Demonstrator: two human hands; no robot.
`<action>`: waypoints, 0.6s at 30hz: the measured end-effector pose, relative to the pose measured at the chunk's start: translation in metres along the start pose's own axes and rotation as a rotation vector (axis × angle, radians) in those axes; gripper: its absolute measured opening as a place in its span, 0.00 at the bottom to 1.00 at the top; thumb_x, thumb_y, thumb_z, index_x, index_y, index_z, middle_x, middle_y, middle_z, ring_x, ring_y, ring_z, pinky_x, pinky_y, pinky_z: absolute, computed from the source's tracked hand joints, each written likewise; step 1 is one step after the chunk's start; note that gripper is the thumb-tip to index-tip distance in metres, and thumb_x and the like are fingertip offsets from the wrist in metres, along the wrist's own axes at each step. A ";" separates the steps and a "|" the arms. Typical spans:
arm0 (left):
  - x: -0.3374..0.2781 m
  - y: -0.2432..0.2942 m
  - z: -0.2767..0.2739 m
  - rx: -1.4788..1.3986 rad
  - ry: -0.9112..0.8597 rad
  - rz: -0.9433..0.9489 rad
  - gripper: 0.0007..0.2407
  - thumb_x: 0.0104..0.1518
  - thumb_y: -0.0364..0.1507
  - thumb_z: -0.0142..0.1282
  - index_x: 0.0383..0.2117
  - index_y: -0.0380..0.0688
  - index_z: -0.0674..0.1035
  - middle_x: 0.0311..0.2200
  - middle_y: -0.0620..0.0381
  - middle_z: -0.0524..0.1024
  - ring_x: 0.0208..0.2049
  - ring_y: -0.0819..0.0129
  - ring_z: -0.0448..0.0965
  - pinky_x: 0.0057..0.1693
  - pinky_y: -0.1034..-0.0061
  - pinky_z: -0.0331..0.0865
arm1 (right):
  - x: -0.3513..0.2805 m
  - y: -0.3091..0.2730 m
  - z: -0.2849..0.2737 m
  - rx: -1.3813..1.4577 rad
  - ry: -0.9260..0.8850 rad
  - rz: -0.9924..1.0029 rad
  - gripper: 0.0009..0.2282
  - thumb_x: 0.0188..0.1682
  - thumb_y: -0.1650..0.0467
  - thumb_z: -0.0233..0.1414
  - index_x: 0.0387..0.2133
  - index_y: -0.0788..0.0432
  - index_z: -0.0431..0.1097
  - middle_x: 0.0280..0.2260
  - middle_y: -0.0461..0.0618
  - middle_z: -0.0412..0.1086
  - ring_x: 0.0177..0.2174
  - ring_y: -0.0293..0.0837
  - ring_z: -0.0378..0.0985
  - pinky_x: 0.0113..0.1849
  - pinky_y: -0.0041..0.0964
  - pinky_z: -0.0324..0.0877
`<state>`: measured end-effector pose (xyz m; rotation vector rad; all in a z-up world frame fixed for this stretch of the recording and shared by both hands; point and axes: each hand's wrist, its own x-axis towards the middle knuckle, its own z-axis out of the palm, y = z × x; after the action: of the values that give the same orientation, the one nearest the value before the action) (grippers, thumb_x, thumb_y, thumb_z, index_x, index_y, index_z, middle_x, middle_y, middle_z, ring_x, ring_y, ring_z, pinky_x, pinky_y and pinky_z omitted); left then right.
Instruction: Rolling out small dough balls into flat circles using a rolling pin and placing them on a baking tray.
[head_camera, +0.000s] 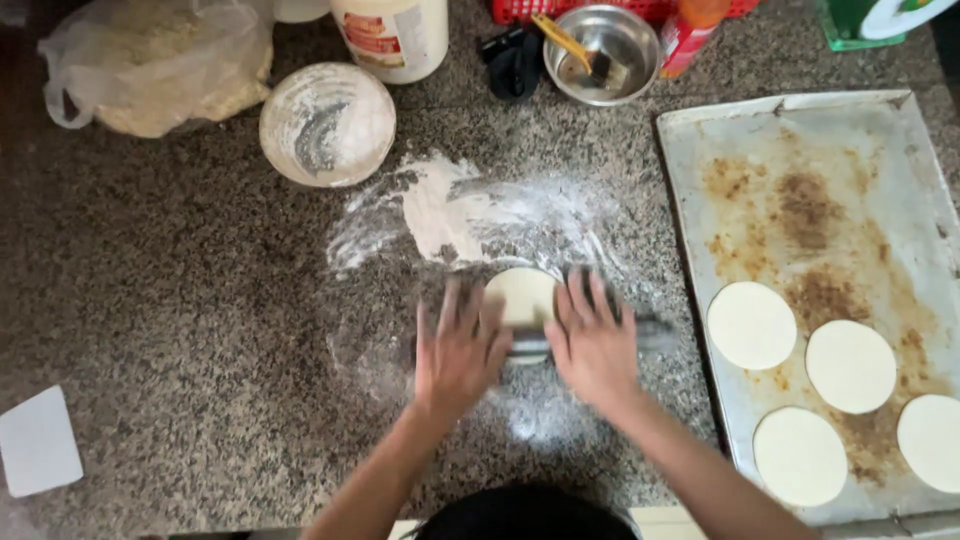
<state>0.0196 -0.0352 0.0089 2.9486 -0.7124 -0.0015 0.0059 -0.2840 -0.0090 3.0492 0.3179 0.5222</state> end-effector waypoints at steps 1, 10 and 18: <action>0.026 -0.007 -0.015 -0.002 0.000 -0.001 0.27 0.78 0.52 0.40 0.80 0.63 0.70 0.80 0.52 0.66 0.83 0.42 0.55 0.74 0.24 0.58 | 0.029 0.002 -0.011 -0.001 -0.001 -0.002 0.27 0.72 0.53 0.36 0.75 0.49 0.70 0.74 0.51 0.71 0.73 0.59 0.68 0.65 0.62 0.56; 0.057 -0.022 -0.015 -0.118 -0.028 -0.104 0.32 0.81 0.49 0.35 0.86 0.47 0.54 0.84 0.39 0.56 0.86 0.42 0.50 0.83 0.35 0.46 | 0.070 0.000 -0.037 0.170 -0.509 0.173 0.43 0.64 0.37 0.23 0.83 0.46 0.54 0.83 0.51 0.51 0.81 0.59 0.45 0.76 0.67 0.42; -0.045 -0.018 0.016 -0.388 0.130 0.224 0.22 0.76 0.32 0.52 0.75 0.40 0.72 0.79 0.44 0.69 0.84 0.44 0.60 0.84 0.34 0.50 | -0.033 0.003 -0.055 0.051 -0.261 -0.063 0.37 0.56 0.58 0.63 0.80 0.25 0.56 0.58 0.32 0.83 0.50 0.47 0.85 0.54 0.46 0.73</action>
<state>-0.0127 -0.0001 -0.0096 2.4666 -0.9025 0.0631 -0.0421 -0.2942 0.0327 3.0923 0.4195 0.1123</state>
